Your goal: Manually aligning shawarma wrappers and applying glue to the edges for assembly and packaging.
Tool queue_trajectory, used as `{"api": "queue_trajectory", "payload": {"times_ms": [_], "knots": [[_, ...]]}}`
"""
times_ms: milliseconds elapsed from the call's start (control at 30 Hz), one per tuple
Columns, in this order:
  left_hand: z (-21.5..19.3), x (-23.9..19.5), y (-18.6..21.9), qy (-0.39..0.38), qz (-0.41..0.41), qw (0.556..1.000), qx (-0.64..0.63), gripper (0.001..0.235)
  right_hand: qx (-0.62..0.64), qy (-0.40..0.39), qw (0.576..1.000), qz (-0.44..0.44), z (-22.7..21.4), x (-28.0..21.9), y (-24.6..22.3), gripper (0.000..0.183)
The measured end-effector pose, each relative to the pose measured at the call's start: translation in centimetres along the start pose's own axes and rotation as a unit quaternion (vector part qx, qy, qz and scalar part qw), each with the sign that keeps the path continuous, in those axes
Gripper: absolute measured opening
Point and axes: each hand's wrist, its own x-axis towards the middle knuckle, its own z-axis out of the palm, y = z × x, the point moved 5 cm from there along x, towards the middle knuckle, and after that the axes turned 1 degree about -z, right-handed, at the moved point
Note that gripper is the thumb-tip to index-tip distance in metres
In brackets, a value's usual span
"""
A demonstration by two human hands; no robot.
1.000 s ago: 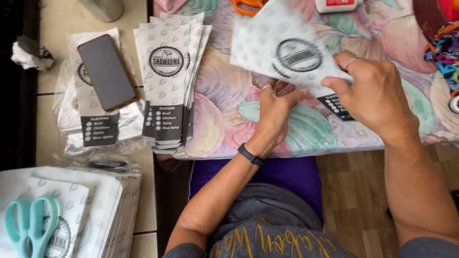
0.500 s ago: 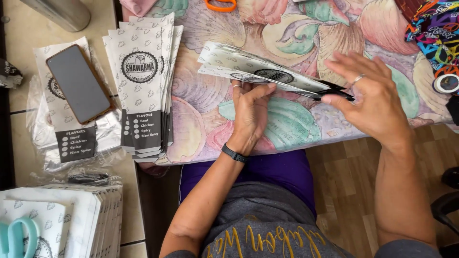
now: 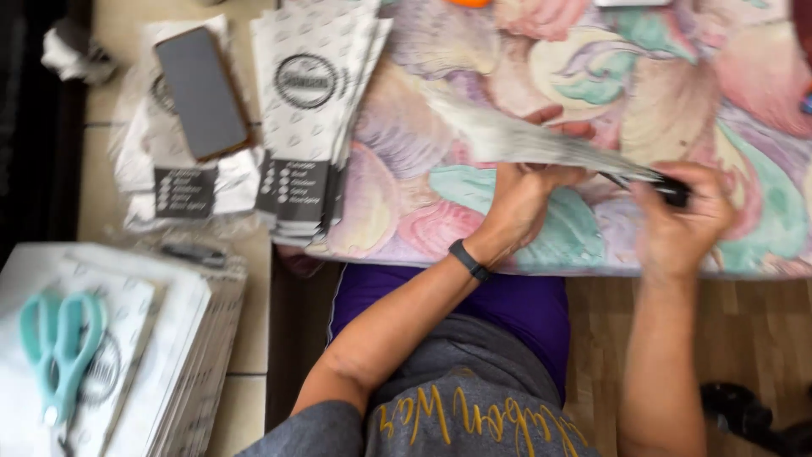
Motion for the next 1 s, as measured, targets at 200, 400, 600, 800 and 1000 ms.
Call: {"api": "queue_trajectory", "payload": {"times_ms": [200,400,600,800,1000], "knots": [[-1.5,0.2,9.2,0.034,0.157,0.936,0.313,0.082,0.037,-0.014,0.998,0.053,-2.9,0.4,-0.2,0.041],[-1.5,1.4,11.6,0.007,0.318,0.712,0.627,0.101,0.046,0.02,0.993,0.103,-5.1,-0.7,4.4,0.034],[0.2,2.2,8.5,-0.251,0.343,0.556,0.714,0.111,-0.002,-0.025,0.991,0.131,-4.6,-0.1,5.2,0.037],[2.7,1.3,8.0,-0.302,0.375,0.376,0.791,0.08,0.037,-0.052,0.985,0.161,-5.4,-0.2,7.5,0.046],[2.7,0.3,8.3,-0.293,0.375,0.353,0.806,0.091,0.039,-0.116,0.978,0.169,-3.1,0.8,4.6,0.058]]}}
